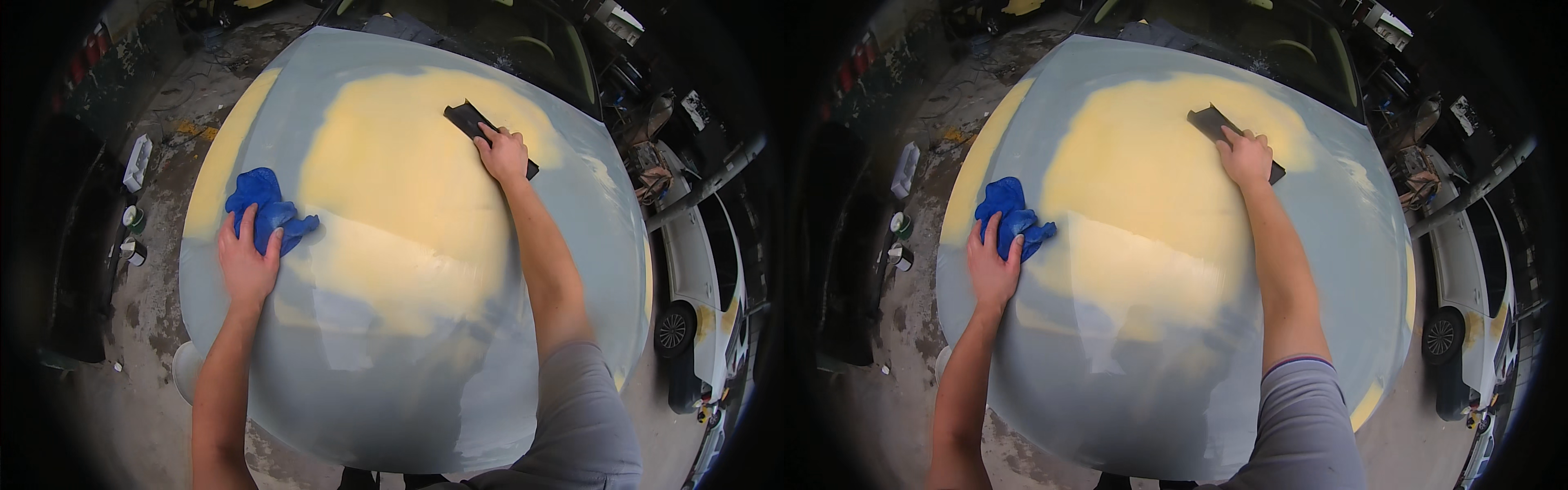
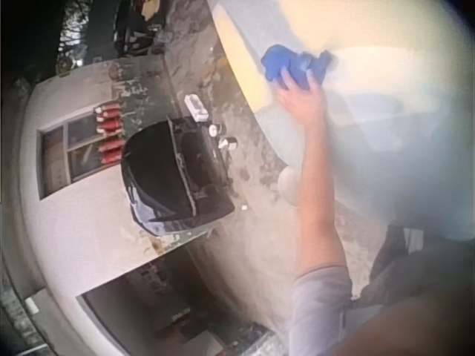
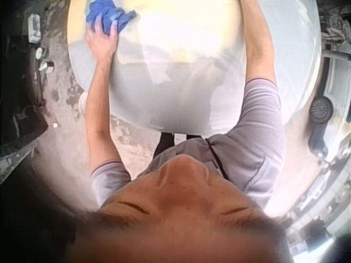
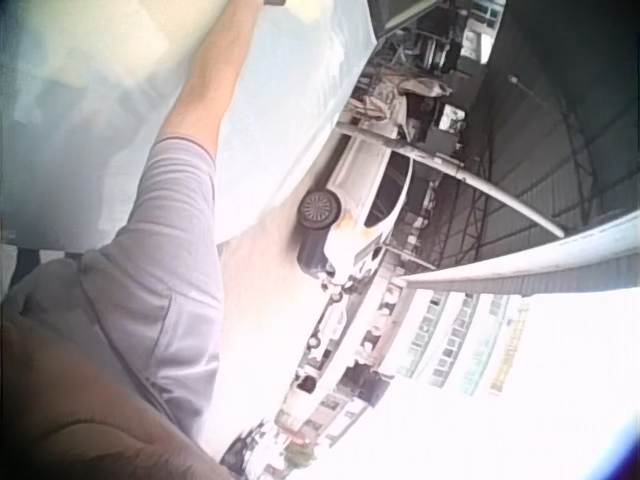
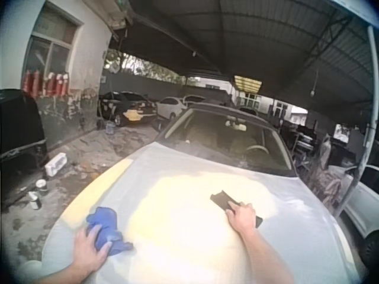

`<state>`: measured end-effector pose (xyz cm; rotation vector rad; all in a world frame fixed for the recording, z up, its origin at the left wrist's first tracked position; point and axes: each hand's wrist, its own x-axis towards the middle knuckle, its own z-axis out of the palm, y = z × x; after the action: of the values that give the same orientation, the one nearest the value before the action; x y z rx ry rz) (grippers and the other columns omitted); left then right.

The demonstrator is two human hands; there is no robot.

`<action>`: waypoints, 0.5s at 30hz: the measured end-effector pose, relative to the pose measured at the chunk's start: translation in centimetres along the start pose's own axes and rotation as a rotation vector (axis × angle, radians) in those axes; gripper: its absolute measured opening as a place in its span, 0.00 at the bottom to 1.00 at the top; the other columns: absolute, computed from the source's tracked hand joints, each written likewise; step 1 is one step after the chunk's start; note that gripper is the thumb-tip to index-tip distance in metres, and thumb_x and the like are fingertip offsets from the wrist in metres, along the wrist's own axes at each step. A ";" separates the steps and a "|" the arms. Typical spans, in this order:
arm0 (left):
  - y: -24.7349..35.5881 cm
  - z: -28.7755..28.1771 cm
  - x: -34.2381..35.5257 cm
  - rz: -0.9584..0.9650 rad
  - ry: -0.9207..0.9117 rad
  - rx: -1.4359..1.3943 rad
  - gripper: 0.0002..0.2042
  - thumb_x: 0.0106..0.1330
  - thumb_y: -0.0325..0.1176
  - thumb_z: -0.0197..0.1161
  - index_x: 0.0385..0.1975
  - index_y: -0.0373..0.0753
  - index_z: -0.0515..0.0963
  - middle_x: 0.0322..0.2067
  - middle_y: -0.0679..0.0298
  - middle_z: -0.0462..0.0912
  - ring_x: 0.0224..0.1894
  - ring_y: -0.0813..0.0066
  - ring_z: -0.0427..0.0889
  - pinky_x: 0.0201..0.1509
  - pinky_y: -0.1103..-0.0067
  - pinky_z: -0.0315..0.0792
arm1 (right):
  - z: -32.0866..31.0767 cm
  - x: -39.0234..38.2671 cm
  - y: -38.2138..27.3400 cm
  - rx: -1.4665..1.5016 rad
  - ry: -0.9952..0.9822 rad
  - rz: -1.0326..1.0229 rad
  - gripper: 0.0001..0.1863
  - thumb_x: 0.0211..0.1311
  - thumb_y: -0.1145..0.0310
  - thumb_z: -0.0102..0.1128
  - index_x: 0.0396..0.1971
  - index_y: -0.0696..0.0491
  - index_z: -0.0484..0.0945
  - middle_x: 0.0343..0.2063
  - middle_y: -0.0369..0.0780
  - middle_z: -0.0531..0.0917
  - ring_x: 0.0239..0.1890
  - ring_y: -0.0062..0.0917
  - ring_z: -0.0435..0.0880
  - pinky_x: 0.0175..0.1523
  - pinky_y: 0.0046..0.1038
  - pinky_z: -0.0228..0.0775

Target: The person sands the hood of a car using a sanding block and wipes the surface with a blue cloth. The person repeatedly dips the sanding block into a bucket of water and continues sanding different areas of the hood.

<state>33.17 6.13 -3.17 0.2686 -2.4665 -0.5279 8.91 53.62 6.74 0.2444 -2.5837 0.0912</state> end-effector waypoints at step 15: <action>0.7 0.5 -0.1 0.004 -0.027 -0.022 0.31 0.74 0.49 0.74 0.76 0.50 0.77 0.74 0.37 0.71 0.76 0.35 0.71 0.80 0.50 0.67 | -0.5 -1.1 0.6 0.056 0.032 -0.072 0.21 0.70 0.56 0.71 0.60 0.40 0.92 0.48 0.42 0.90 0.48 0.46 0.84 0.56 0.46 0.81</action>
<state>32.85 6.98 -3.29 0.2489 -2.4857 -0.5601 9.94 54.48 6.61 0.3530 -2.5398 0.1409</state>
